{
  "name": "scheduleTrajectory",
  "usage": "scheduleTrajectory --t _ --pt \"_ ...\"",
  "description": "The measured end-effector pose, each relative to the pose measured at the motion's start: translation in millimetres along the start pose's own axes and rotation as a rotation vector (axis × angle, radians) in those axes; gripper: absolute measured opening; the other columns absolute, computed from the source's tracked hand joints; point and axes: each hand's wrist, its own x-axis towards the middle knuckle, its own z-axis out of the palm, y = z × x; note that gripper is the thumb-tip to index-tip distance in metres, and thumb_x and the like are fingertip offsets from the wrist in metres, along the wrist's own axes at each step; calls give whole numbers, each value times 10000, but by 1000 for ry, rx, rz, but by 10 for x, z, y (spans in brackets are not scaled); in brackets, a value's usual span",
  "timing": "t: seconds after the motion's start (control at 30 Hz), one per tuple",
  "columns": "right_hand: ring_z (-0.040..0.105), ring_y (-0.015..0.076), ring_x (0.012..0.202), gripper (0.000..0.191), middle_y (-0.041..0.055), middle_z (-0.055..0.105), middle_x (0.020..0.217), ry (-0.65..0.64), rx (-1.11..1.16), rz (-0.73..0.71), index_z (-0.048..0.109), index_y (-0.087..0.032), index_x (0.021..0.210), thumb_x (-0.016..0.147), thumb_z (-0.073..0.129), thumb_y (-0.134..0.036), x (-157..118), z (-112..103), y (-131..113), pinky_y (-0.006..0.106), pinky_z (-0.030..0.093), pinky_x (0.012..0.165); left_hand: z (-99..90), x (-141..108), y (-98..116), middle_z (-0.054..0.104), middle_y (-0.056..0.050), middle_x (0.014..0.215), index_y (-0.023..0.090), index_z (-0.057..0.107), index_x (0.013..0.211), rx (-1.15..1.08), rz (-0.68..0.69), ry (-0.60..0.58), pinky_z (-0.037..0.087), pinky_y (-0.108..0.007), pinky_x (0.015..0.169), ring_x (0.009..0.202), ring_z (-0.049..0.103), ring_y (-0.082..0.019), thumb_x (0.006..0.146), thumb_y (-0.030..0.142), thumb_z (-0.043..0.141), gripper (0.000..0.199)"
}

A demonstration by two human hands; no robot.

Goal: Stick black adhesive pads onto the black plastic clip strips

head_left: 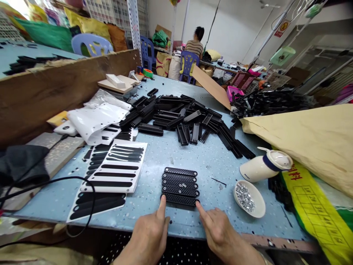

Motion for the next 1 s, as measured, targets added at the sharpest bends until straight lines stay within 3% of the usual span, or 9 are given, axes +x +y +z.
scheduleTrajectory --t 0.17,0.23,0.4,0.53,0.67,0.8,1.0 --pt "558 193 542 761 79 628 664 25 0 -18 46 1 1517 799 297 35 -15 6 15 330 482 491 -92 56 -94 672 -52 563 19 286 1427 -41 13 -15 464 -318 414 431 634 -228 935 126 363 509" --pt "563 185 550 725 76 630 666 32 1 -18 106 -1 1513 814 293 31 -18 8 15 324 484 505 -113 65 -134 678 -50 575 42 338 1403 -40 32 0 463 -311 412 442 642 -226 930 117 367 479" --pt "566 174 522 435 60 632 628 123 -5 2 449 5 1353 930 368 -52 25 25 11 311 447 494 -46 41 -128 657 -39 567 23 289 1434 -41 44 65 473 -301 408 437 624 -214 928 104 351 516" --pt "574 173 518 270 58 645 622 188 13 44 622 -40 1152 955 448 -101 104 26 13 313 435 501 -40 128 -217 747 -83 745 128 538 1260 -280 -18 149 553 -296 530 595 714 -208 934 120 396 356" --pt "580 174 530 258 59 642 614 218 64 94 669 -57 1081 955 447 -98 154 35 15 313 440 510 -111 290 -311 769 -71 802 191 698 978 -430 -129 108 569 -290 630 691 736 -211 903 170 482 229" --pt "570 163 524 266 51 632 598 267 125 112 676 -68 1075 942 446 -74 153 65 15 299 435 508 -192 401 -300 767 -42 765 209 723 873 -499 -222 76 549 -264 648 683 722 -188 873 180 509 215" --pt "548 149 505 257 29 609 578 300 226 171 681 -99 1060 928 465 -60 158 82 5 277 419 498 -262 530 -282 627 31 517 175 679 724 -690 -412 -2 449 -207 477 473 590 -124 797 196 530 167"
